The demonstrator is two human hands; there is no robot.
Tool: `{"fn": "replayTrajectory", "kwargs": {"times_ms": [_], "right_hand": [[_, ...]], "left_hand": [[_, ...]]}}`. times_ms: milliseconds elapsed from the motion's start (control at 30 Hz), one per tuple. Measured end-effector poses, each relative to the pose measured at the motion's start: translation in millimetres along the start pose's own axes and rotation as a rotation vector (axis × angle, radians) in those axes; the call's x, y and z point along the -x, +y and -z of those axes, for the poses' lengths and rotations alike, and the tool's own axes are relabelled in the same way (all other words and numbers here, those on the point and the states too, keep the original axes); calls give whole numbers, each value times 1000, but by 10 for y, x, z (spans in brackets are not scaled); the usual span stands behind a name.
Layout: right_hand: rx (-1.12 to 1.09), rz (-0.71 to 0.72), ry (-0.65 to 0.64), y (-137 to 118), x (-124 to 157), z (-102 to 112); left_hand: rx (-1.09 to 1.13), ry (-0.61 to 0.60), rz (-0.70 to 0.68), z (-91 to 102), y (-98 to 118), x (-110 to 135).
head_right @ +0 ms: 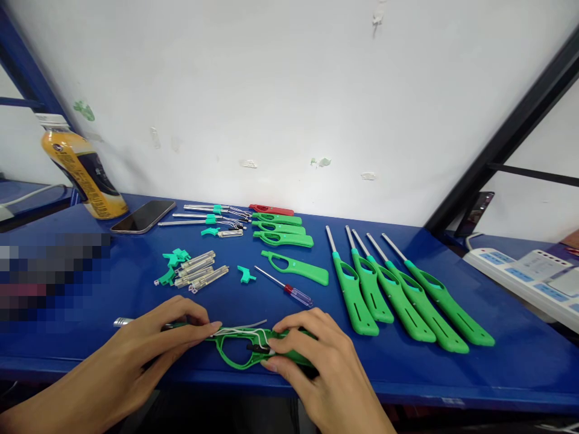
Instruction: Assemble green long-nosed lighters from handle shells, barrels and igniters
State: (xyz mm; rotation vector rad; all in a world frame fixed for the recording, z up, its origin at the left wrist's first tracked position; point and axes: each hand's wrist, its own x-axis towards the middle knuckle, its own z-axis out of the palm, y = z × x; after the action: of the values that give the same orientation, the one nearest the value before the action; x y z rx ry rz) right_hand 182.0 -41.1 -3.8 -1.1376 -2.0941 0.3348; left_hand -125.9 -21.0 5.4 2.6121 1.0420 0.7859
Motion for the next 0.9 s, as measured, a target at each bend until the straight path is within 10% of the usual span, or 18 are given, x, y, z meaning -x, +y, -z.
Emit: {"fn": "replayTrajectory", "kwargs": {"times_ms": [900], "right_hand": [[16, 23, -10, -9, -11, 4]], "left_hand": [[-115, 35, 47, -79, 205, -1]]}}
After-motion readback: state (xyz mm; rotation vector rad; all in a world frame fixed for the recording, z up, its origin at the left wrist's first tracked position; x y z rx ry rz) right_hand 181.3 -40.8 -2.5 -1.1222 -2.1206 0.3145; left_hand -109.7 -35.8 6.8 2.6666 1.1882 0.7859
